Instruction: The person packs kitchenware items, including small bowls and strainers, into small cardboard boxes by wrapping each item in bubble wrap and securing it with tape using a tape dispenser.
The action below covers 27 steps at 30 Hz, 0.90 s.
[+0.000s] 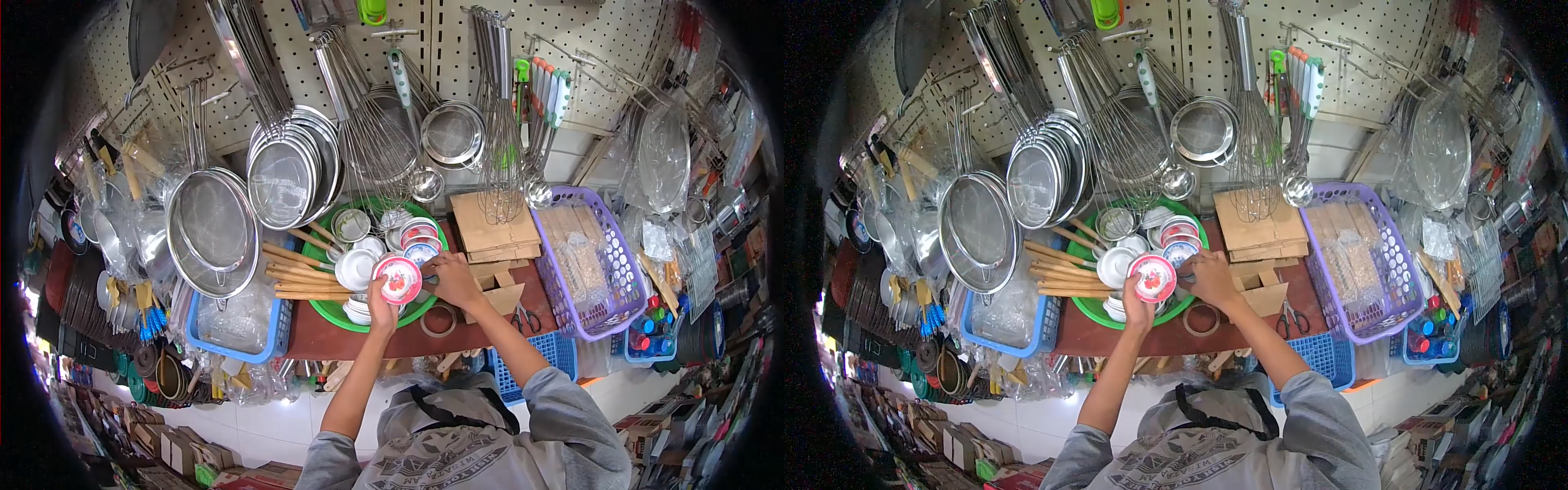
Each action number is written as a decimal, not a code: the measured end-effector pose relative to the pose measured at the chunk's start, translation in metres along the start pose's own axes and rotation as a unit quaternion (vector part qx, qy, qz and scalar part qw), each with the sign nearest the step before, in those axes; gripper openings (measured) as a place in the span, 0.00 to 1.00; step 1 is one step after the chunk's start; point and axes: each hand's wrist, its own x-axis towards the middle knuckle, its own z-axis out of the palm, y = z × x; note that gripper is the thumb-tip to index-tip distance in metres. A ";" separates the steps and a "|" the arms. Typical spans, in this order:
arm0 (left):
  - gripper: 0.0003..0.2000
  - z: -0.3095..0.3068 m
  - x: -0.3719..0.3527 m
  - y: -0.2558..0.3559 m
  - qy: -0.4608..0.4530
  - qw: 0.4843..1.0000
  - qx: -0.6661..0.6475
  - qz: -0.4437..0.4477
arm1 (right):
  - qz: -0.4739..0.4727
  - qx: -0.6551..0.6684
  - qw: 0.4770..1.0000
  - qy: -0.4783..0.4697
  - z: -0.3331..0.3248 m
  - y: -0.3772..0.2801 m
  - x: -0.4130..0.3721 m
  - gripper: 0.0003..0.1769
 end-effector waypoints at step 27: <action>0.23 -0.002 0.003 -0.003 -0.062 0.996 0.028 -0.055 | 0.066 0.357 0.918 0.159 -0.042 -0.014 -0.031 0.11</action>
